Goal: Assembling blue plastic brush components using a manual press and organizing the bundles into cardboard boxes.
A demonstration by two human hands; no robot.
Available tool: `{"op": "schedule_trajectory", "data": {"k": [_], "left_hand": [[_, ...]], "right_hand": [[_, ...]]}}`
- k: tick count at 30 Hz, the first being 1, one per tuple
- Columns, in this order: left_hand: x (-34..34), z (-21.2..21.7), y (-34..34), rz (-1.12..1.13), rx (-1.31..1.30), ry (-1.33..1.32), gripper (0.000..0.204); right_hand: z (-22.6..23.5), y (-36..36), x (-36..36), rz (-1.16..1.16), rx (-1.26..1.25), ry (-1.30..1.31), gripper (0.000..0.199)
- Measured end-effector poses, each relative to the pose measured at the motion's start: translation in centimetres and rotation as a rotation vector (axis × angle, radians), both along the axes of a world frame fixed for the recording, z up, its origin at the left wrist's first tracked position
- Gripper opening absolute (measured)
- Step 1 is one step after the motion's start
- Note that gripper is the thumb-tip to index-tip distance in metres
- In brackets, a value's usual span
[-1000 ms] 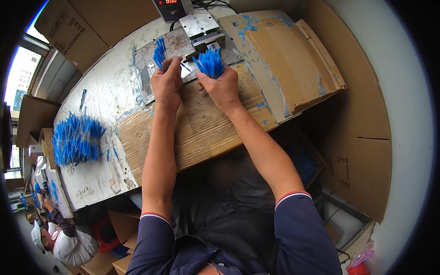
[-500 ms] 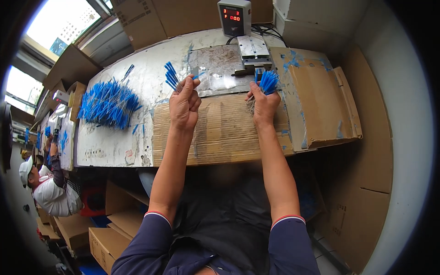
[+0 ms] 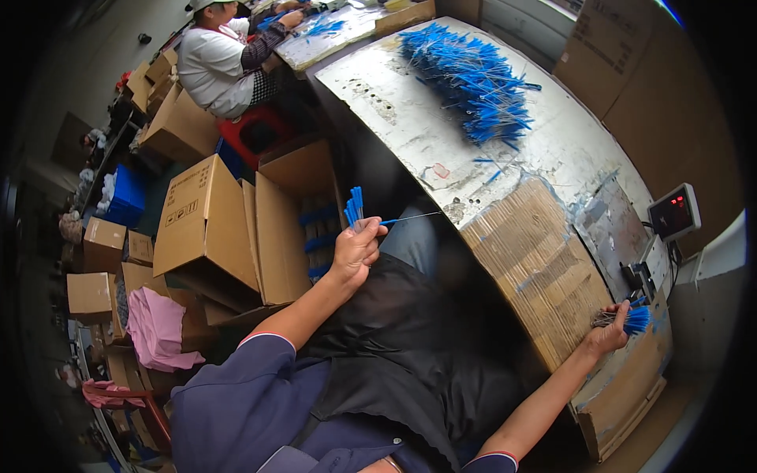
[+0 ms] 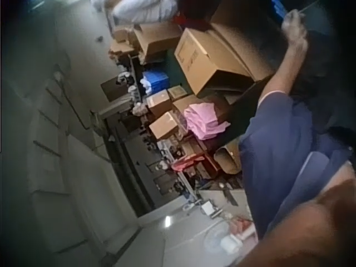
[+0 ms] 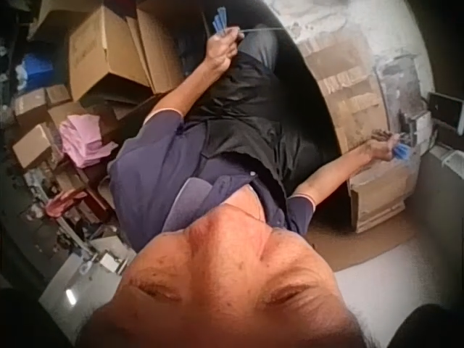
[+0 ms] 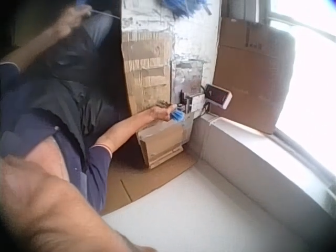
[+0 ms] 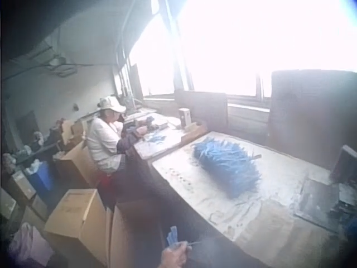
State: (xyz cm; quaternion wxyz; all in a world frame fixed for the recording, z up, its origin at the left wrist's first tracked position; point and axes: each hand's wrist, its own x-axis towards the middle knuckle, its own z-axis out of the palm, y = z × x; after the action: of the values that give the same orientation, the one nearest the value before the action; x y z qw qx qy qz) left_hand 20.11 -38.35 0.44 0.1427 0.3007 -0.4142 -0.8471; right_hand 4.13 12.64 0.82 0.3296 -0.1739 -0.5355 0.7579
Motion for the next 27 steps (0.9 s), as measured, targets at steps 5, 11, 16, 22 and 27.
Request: {"op": "schedule_trajectory", "data": {"k": [5, 11, 16, 22, 27], "left_hand": [[4.1, -4.1, -8.4, 0.328, 0.019, -0.106, 0.01], [-1.7, -2.6, -25.1, 0.631, -0.185, 0.001, 0.009], [-4.7, -2.4, -35.1, 0.765, -0.251, -0.092, 0.019], [-4.4, -8.6, -19.9, 0.153, -0.095, 0.038, 0.03], [-3.8, -6.1, -10.5, -0.015, 0.13, 0.245, 0.029]], "right_hand": [[-0.7, 1.3, -0.5, -0.015, 0.06, -0.02, 0.013], [-0.6, 0.7, -0.3, -0.014, 0.146, -0.049, 0.015], [-0.8, 0.0, -0.5, -0.003, 0.181, -0.039, 0.016], [-0.7, 1.5, -0.2, -0.008, 0.055, 0.003, 0.013], [2.0, 0.0, -0.2, -0.24, 0.321, 0.092, 0.016]]}}
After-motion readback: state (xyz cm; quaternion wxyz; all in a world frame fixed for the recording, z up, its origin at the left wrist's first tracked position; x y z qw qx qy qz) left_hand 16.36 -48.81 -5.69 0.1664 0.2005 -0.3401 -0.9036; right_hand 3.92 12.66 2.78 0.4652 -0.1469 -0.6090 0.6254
